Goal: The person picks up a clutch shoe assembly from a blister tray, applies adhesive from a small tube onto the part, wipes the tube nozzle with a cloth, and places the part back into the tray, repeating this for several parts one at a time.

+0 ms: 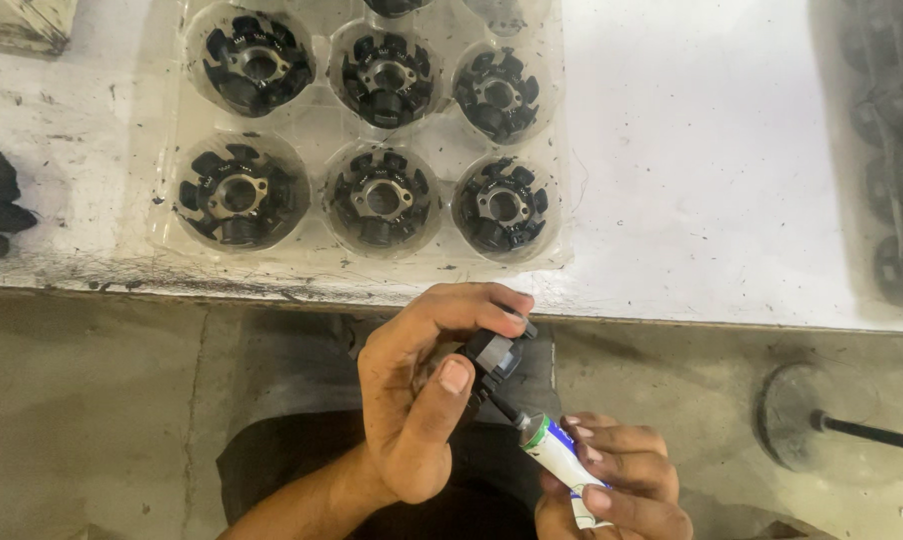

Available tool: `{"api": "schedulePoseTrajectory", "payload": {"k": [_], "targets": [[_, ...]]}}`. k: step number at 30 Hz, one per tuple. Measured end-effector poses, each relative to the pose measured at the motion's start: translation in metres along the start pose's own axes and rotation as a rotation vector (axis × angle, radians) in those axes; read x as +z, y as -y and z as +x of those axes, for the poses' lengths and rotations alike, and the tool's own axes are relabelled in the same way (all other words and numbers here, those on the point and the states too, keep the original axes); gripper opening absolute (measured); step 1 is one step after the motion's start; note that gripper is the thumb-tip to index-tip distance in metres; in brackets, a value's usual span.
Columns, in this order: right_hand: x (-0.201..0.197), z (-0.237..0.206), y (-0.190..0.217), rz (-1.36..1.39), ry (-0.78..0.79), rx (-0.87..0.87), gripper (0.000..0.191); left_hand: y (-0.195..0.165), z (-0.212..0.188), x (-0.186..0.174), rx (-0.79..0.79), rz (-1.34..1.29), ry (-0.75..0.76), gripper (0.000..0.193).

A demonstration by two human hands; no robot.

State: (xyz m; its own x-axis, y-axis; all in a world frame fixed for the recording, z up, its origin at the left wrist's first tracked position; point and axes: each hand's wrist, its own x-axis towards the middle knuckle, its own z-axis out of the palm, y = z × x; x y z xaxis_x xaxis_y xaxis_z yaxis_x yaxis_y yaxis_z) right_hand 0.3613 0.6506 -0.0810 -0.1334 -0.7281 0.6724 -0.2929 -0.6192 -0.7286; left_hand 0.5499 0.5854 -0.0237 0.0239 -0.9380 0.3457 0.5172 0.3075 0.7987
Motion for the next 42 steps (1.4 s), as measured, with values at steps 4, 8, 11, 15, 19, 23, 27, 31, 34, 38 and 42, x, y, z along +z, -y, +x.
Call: {"api": "schedulePoseTrajectory", "payload": {"k": [4,8,11,15,19,23,27,31,34,38,42], "targets": [[0.000,0.001,0.001,-0.046,0.014,0.007,0.055,0.003,0.000,0.000,-0.017,-0.029,-0.010,0.041],[0.002,0.002,-0.001,-0.054,-0.011,-0.002,0.057,0.002,0.000,-0.002,-0.028,-0.017,-0.017,0.041],[0.002,0.002,-0.002,-0.024,-0.024,-0.007,0.056,0.003,0.001,-0.003,-0.019,-0.011,-0.023,0.041],[-0.001,0.000,-0.001,-0.042,0.008,0.029,0.056,0.005,0.002,-0.004,-0.013,-0.019,-0.036,0.040],[0.000,-0.002,-0.005,-0.051,-0.018,0.008,0.055,0.006,0.000,-0.004,-0.007,-0.034,-0.054,0.040],[0.002,-0.003,-0.008,-0.058,-0.033,0.013,0.051,0.012,-0.001,0.000,-0.066,-0.195,-0.148,0.041],[0.001,-0.001,-0.003,-0.038,-0.020,0.062,0.049,0.017,0.001,0.000,-0.156,-0.503,-0.221,0.047],[0.005,0.006,-0.002,-0.052,0.002,0.048,0.046,0.023,0.002,0.003,-0.224,-0.669,-0.333,0.048],[0.014,0.012,-0.008,-0.119,-0.085,0.022,0.040,0.027,0.002,0.008,-0.273,-0.775,-0.393,0.047],[0.027,0.015,-0.020,-0.100,-0.299,-0.050,0.034,0.028,0.002,0.013,-0.348,-0.871,-0.440,0.047],[0.027,0.014,-0.020,-0.023,-0.276,-0.051,0.035,0.024,0.002,0.014,-0.444,-0.911,-0.479,0.045]]}}
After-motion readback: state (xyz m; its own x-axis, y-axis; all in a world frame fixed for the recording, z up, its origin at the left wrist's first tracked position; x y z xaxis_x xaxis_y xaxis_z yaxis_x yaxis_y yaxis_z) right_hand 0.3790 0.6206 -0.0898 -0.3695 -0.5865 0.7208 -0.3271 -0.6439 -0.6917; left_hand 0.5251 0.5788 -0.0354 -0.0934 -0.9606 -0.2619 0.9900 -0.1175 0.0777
